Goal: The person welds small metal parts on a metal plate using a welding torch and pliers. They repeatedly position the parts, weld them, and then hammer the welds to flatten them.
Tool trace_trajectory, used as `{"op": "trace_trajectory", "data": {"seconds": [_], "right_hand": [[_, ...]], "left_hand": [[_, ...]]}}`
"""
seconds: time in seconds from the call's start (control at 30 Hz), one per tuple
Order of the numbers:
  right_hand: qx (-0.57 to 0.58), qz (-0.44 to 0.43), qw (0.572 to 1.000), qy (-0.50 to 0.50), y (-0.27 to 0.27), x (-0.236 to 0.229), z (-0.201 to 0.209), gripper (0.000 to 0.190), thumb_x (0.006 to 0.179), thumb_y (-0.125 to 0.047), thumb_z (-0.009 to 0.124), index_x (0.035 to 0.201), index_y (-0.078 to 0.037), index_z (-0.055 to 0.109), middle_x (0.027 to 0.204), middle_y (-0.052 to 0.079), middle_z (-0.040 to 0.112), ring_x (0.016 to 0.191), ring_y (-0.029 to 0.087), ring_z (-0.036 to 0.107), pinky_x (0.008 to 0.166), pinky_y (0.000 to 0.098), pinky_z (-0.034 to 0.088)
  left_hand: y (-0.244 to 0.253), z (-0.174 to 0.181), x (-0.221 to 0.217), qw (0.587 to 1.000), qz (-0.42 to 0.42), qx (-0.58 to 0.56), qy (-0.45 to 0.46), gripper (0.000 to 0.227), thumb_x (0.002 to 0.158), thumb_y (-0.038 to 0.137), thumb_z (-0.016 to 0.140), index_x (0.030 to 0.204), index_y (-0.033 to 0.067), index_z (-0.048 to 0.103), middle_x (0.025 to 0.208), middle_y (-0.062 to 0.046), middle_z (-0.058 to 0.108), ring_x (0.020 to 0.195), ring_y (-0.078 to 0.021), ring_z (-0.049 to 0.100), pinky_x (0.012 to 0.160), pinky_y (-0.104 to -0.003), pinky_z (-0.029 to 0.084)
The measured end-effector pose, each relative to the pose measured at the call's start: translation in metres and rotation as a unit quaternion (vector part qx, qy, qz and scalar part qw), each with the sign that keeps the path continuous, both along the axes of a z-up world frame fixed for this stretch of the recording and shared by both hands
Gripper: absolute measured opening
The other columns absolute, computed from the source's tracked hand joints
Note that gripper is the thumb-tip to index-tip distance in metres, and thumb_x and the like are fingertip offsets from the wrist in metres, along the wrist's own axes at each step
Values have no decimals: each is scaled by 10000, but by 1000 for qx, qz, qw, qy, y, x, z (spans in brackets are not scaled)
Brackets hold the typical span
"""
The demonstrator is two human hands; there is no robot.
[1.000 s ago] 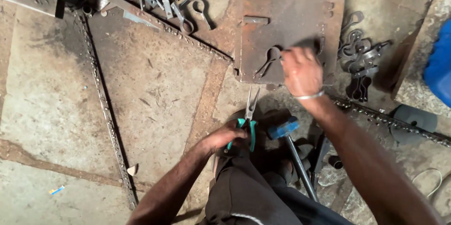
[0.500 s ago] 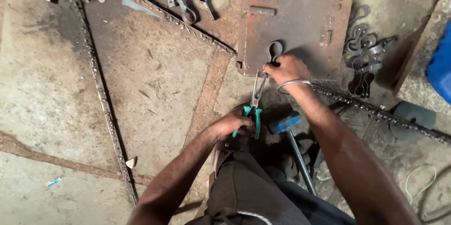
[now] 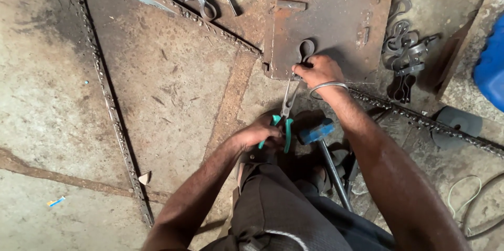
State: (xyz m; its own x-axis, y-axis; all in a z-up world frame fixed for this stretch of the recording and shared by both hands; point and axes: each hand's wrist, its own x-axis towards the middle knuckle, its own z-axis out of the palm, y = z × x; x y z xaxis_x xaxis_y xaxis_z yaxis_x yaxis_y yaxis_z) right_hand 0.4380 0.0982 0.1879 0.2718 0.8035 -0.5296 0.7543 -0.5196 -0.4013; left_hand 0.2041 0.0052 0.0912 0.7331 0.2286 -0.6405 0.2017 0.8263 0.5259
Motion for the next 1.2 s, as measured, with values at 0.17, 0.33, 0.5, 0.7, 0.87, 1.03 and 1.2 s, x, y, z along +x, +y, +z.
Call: {"op": "trace_trajectory", "data": {"seconds": [0.17, 0.33, 0.5, 0.7, 0.87, 1.03, 1.2], "right_hand": [[-2, 3, 1000, -2, -1, 2, 2, 473, 837, -518, 749, 941, -58, 785, 723, 144, 734, 697, 289, 735, 706, 421, 560], [-15, -39, 998, 43, 0, -5, 13, 434, 843, -463, 761, 970, -49, 775, 689, 109, 725, 599, 220, 712, 623, 372, 554], [-28, -66, 996, 53, 1, -7, 13, 404, 856, -424, 771, 992, -44, 771, 686, 91, 723, 569, 183, 686, 575, 346, 545], [-18, -90, 992, 84, -4, -1, -3, 367, 867, -389, 782, 983, -41, 768, 686, 80, 721, 554, 170, 663, 547, 349, 536], [54, -51, 995, 60, -31, 11, -37, 386, 899, -424, 763, 948, -42, 767, 711, 101, 742, 565, 193, 678, 564, 375, 530], [117, 22, 989, -85, -134, -1, -1, 456, 944, -542, 655, 990, -93, 719, 881, 148, 720, 758, 351, 702, 652, 492, 525], [-65, 3, 993, -97, -294, 36, -71, 639, 815, -498, 764, 1225, -40, 586, 1075, 229, 649, 968, 430, 666, 755, 535, 546]], "left_hand": [[11, 8, 10, 999, 26, -47, -9, 327, 846, 20, 650, 1142, 9, 512, 981, -130, 658, 877, -275, 728, 726, -414, 643], [13, 5, 7, 998, 33, -10, -54, 465, 865, 18, 665, 1318, 21, 563, 1180, -74, 679, 1068, -217, 693, 858, -381, 622], [11, 9, 10, 993, 41, -39, -102, 446, 936, 115, 687, 1364, 18, 608, 1206, -119, 728, 1092, -212, 711, 927, -388, 602], [-11, 9, 32, 985, 93, -131, -56, 393, 926, 269, 738, 1243, 56, 647, 1066, -98, 718, 906, -213, 710, 766, -427, 618], [-15, 46, 43, 977, 152, -141, -44, 316, 932, 362, 756, 1033, 92, 627, 865, -72, 660, 681, -210, 650, 597, -393, 559], [-21, 40, 44, 966, 162, -200, -40, 366, 921, 446, 747, 947, 111, 600, 775, -42, 621, 600, -199, 596, 540, -370, 515], [-24, 39, 45, 955, 162, -237, -76, 345, 941, 435, 730, 930, 128, 573, 773, -36, 601, 598, -201, 573, 540, -374, 498]]}}
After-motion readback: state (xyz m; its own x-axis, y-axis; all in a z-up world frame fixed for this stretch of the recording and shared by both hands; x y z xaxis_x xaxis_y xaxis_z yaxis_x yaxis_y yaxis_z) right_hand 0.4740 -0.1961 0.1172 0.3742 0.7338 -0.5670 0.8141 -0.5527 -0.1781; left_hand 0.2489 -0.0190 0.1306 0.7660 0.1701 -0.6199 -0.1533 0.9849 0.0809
